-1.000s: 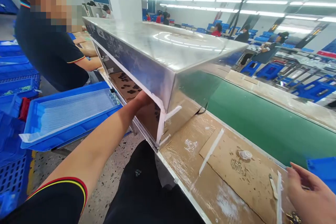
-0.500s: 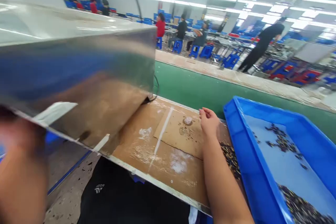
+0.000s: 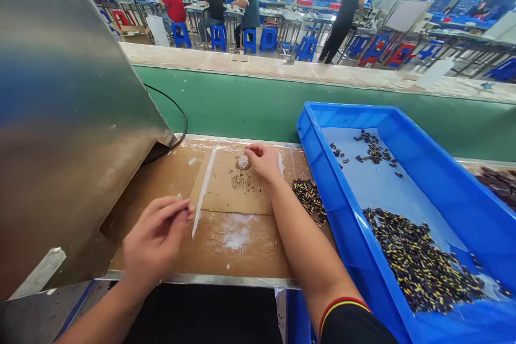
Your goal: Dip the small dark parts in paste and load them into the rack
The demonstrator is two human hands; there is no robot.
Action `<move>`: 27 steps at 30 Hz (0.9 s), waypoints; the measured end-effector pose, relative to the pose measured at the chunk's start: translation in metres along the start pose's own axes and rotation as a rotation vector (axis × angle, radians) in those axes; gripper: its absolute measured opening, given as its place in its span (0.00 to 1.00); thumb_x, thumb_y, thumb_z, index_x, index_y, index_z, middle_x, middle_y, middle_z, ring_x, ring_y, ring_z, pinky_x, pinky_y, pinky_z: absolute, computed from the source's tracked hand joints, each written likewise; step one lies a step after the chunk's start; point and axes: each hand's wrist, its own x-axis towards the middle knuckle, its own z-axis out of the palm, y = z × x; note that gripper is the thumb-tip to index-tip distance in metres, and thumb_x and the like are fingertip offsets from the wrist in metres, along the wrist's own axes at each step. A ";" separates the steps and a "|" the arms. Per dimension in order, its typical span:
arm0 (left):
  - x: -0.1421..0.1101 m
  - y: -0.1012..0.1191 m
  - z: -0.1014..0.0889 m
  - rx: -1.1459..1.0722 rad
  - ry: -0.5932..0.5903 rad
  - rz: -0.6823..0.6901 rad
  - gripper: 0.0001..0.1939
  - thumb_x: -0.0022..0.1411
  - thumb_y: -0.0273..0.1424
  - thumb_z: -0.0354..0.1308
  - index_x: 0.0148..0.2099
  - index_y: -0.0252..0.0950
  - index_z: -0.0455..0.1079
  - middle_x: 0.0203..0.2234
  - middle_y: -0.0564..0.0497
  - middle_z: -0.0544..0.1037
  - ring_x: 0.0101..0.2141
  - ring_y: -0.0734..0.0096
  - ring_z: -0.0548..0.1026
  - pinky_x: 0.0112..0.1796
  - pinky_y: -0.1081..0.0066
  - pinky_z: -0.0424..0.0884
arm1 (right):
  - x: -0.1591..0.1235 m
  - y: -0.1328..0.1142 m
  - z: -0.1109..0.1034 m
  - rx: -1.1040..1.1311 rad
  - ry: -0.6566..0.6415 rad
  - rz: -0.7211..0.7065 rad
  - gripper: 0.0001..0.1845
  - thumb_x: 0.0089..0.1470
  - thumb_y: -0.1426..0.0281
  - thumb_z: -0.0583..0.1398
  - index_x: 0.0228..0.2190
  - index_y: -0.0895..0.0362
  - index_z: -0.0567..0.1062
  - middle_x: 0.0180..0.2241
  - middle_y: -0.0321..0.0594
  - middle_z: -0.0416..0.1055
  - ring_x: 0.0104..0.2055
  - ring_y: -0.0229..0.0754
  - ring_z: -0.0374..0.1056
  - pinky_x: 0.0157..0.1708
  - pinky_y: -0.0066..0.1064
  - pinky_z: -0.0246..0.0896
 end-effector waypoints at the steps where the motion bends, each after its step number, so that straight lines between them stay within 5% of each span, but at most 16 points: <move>1: 0.017 -0.004 0.017 -0.057 -0.042 -0.037 0.10 0.68 0.31 0.61 0.49 0.44 0.82 0.44 0.46 0.79 0.40 0.65 0.80 0.42 0.65 0.79 | 0.000 0.001 0.000 0.011 0.006 -0.005 0.22 0.51 0.52 0.70 0.38 0.56 0.82 0.40 0.43 0.83 0.42 0.45 0.78 0.51 0.39 0.73; 5: 0.076 -0.030 0.076 -0.279 -0.172 -0.243 0.12 0.65 0.34 0.63 0.49 0.39 0.83 0.39 0.46 0.82 0.38 0.66 0.80 0.42 0.66 0.78 | -0.001 0.011 0.002 0.092 0.131 -0.043 0.24 0.52 0.50 0.69 0.41 0.56 0.82 0.43 0.44 0.83 0.45 0.46 0.78 0.53 0.40 0.72; 9: 0.101 -0.064 0.108 -0.423 -0.120 -0.445 0.20 0.59 0.36 0.68 0.52 0.34 0.81 0.36 0.44 0.83 0.36 0.66 0.79 0.43 0.65 0.76 | -0.003 0.016 0.006 0.058 0.119 -0.113 0.20 0.55 0.52 0.68 0.40 0.54 0.83 0.43 0.43 0.84 0.46 0.47 0.78 0.53 0.41 0.73; 15: 0.101 -0.094 0.114 -0.506 -0.062 -0.553 0.20 0.52 0.38 0.73 0.46 0.34 0.83 0.37 0.43 0.84 0.36 0.67 0.79 0.43 0.66 0.75 | -0.003 0.018 0.012 0.070 0.067 -0.175 0.14 0.59 0.56 0.67 0.40 0.51 0.85 0.44 0.42 0.84 0.49 0.47 0.78 0.55 0.43 0.73; 27: 0.102 -0.091 0.114 -0.486 -0.074 -0.529 0.15 0.55 0.34 0.70 0.45 0.36 0.83 0.34 0.46 0.83 0.32 0.72 0.75 0.37 0.71 0.73 | -0.003 0.021 0.011 0.013 0.085 -0.207 0.08 0.60 0.65 0.67 0.40 0.50 0.85 0.43 0.38 0.84 0.46 0.44 0.79 0.52 0.42 0.75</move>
